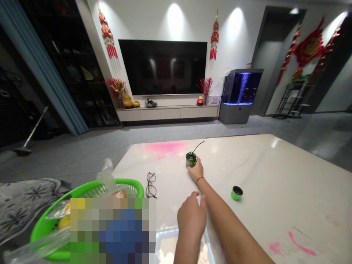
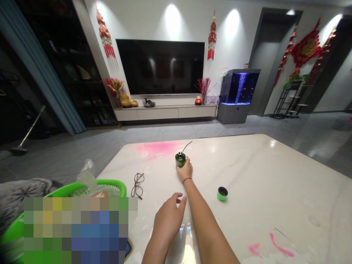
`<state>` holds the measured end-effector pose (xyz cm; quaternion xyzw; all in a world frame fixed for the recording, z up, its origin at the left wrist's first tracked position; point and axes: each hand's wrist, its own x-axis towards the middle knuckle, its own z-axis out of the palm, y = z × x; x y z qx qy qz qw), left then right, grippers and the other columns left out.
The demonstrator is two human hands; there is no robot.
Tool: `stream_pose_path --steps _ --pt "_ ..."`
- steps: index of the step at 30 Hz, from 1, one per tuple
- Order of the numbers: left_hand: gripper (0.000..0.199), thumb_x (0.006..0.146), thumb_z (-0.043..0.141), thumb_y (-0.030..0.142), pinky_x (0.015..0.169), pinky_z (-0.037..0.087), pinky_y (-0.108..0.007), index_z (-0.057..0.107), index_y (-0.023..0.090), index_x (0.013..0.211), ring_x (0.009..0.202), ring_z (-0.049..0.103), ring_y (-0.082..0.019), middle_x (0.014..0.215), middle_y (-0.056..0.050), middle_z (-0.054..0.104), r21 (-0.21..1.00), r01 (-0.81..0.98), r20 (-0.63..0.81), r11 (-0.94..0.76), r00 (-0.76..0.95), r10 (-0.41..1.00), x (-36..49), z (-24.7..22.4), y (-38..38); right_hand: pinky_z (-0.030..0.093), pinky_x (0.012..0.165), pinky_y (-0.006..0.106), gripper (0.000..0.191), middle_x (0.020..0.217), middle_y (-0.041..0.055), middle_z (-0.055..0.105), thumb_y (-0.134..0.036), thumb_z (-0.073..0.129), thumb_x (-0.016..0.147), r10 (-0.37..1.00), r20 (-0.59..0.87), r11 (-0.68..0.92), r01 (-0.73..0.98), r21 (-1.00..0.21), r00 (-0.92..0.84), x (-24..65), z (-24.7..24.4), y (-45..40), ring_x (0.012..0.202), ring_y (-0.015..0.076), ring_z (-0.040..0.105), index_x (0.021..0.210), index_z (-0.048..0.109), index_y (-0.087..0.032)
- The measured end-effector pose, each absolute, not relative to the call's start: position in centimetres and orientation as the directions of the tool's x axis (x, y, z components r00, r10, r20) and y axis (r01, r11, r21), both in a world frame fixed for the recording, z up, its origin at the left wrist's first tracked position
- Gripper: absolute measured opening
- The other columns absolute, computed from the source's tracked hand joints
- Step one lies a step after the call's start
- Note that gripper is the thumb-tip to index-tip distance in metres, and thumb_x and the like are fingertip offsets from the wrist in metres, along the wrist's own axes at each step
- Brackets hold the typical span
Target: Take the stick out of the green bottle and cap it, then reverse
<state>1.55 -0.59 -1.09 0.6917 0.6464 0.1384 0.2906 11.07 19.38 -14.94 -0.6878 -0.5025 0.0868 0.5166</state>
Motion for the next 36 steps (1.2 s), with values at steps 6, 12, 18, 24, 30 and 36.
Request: stream_pose_path --steps 6,12,18,24,30,36 --pt "0.043 0.085 0.029 0.04 0.081 0.039 -0.032 0.054 0.02 0.113 0.1 0.056 -0.022 0.108 -0.008 0.063 0.584 0.812 -0.182 -0.001 0.132 0.974 1.49 -1.01 -0.61 0.042 0.086 0.038 0.074 0.109 0.0095 0.058 -0.035 0.068 0.056 0.819 0.387 0.043 0.627 -0.778 0.424 10.97 -14.71 19.17 0.098 0.025 0.056 0.121 0.035 -0.019" --pt "0.04 0.084 0.033 0.037 0.081 0.038 -0.032 0.053 0.02 0.114 0.099 0.056 -0.022 0.108 -0.007 0.063 0.561 0.828 -0.193 0.0 0.13 0.973 1.47 -1.04 -0.58 0.043 0.085 0.038 0.072 0.106 0.0134 0.052 -0.035 0.068 0.055 0.781 0.371 -0.018 0.614 -0.789 0.501 10.88 -14.41 19.02 0.096 0.0269 0.055 0.118 0.04 -0.015" --pt "0.04 0.084 0.033 0.039 0.079 0.039 -0.031 0.053 0.02 0.113 0.097 0.057 -0.022 0.105 -0.008 0.064 0.566 0.824 -0.203 0.004 0.135 0.97 1.32 -1.0 -0.61 0.043 0.084 0.038 0.068 0.097 0.0111 0.053 -0.033 0.067 0.055 0.761 0.378 -0.005 0.587 -0.809 0.527 10.87 -14.43 18.99 0.094 0.0269 0.054 0.116 0.043 -0.014" --pt "0.041 0.084 0.032 0.04 0.079 0.039 -0.032 0.053 0.019 0.113 0.097 0.057 -0.022 0.105 -0.008 0.064 0.569 0.822 -0.2 0.007 0.13 0.971 1.35 -1.03 -0.66 0.044 0.083 0.033 0.055 0.104 0.0078 0.058 -0.027 0.059 0.06 0.793 0.352 0.066 0.503 -0.862 0.498 11.09 -14.75 19.15 0.093 0.021 0.057 0.112 0.043 -0.018" --pt "0.042 0.084 0.031 0.041 0.079 0.039 -0.032 0.054 0.019 0.113 0.097 0.057 -0.022 0.106 -0.008 0.064 0.573 0.82 -0.203 0.013 0.127 0.971 1.34 -0.86 -0.71 0.042 0.087 0.032 0.056 0.114 0.0099 0.057 -0.02 0.052 0.064 0.791 0.338 0.04 0.508 -0.86 0.51 11.18 -14.79 19.4 0.103 0.0209 0.054 0.118 0.039 -0.017" --pt "0.042 0.084 0.032 0.041 0.08 0.039 -0.031 0.053 0.019 0.113 0.098 0.057 -0.022 0.107 -0.008 0.064 0.569 0.822 -0.213 0.019 0.125 0.969 1.38 -0.69 -0.67 0.043 0.084 0.034 0.058 0.105 0.0078 0.061 -0.025 0.058 0.062 0.811 0.362 0.002 0.616 -0.788 0.46 10.89 -14.41 19.23 0.094 0.0232 0.058 0.117 0.041 -0.02"
